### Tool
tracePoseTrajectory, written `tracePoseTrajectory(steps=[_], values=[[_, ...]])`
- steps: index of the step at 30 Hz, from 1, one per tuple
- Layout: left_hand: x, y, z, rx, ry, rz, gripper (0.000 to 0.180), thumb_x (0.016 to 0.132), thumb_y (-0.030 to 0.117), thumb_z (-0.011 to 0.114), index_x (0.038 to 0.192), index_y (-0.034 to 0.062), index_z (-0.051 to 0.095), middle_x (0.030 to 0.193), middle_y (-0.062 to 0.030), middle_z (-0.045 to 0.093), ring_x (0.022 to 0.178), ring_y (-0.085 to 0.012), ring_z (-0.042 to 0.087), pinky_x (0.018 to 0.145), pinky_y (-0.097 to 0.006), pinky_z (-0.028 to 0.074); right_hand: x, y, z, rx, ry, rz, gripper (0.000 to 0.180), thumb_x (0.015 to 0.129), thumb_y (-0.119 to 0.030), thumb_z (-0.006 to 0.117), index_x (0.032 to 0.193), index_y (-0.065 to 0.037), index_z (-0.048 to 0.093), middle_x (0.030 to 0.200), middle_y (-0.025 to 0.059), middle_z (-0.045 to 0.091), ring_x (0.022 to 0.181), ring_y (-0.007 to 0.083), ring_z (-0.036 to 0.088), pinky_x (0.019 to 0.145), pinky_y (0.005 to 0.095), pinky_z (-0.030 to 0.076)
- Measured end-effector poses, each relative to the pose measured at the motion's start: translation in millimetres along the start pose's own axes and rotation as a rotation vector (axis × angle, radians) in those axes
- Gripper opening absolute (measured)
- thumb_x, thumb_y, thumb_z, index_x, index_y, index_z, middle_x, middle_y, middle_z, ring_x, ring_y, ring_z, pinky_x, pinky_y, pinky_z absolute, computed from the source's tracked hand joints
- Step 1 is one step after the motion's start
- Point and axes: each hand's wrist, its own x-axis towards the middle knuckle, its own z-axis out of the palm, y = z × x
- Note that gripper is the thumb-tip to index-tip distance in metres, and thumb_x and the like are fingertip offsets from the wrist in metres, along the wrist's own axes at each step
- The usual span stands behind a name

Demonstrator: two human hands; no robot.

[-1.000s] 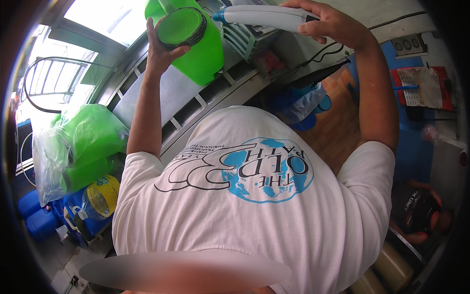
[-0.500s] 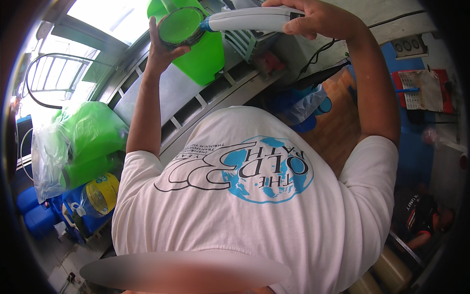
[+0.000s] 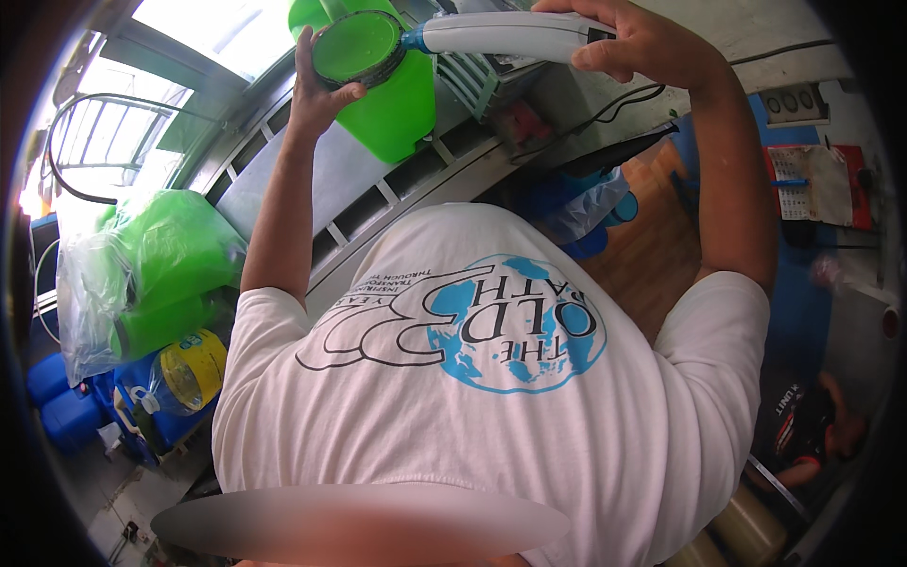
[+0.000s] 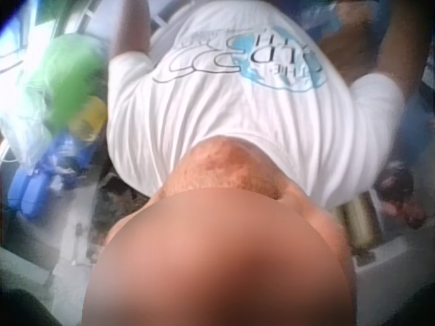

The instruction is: The person handles plastic bags and green jerrycans, then uses a handheld pump to fill a green jerrycan with liquid from a dispenser. The filled jerrycan is placed on a counter.

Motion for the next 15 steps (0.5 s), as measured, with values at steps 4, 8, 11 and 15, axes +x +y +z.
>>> tracePoseTrajectory(steps=[4, 8, 11, 15], values=[[-4, 1, 4, 0.03, 0.044, -0.036, 0.127, 0.05, 0.051, 0.09, 0.146, 0.0064, 0.021, 0.136, -0.0197, 0.047, 0.127, -0.0373, 0.043, 0.106, -0.047, 0.035, -2, 3, 0, -0.019, 0.012, -0.025, 0.075, 0.072, -0.041, 0.061, 0.137, -0.008, 0.047, 0.107, 0.0068, 0.057, 0.077, 0.0108, 0.052, 0.068, 0.0242, 0.045], [-6, -1, 5, -0.002, 0.04, -0.04, 0.124, 0.052, 0.047, 0.091, 0.146, 0.0061, 0.021, 0.137, -0.0181, 0.046, 0.127, -0.0365, 0.043, 0.106, -0.046, 0.035, 3, 8, 2, -0.032, 0.019, -0.126, 0.077, 0.072, -0.044, 0.062, 0.137, -0.005, 0.047, 0.117, 0.0118, 0.057, 0.102, 0.0203, 0.055, 0.09, 0.0313, 0.044], [-5, -2, 5, -0.064, 0.024, -0.029, 0.124, 0.052, 0.046, 0.091, 0.146, 0.0073, 0.021, 0.137, -0.0171, 0.046, 0.127, -0.0361, 0.042, 0.106, -0.046, 0.035, 4, 6, 3, 0.009, -0.02, -0.11, 0.079, 0.072, -0.045, 0.063, 0.137, -0.004, 0.047, 0.121, 0.014, 0.056, 0.112, 0.0241, 0.053, 0.097, 0.0338, 0.04], [-8, -4, 4, -0.069, 0.026, -0.022, 0.124, 0.053, 0.045, 0.092, 0.147, 0.0095, 0.02, 0.137, -0.0171, 0.046, 0.128, -0.0362, 0.042, 0.107, -0.046, 0.035, 10, -2, 4, 0.022, -0.067, -0.086, 0.079, 0.072, -0.047, 0.064, 0.138, -0.006, 0.046, 0.122, 0.0146, 0.056, 0.113, 0.0244, 0.053, 0.099, 0.0343, 0.04]])
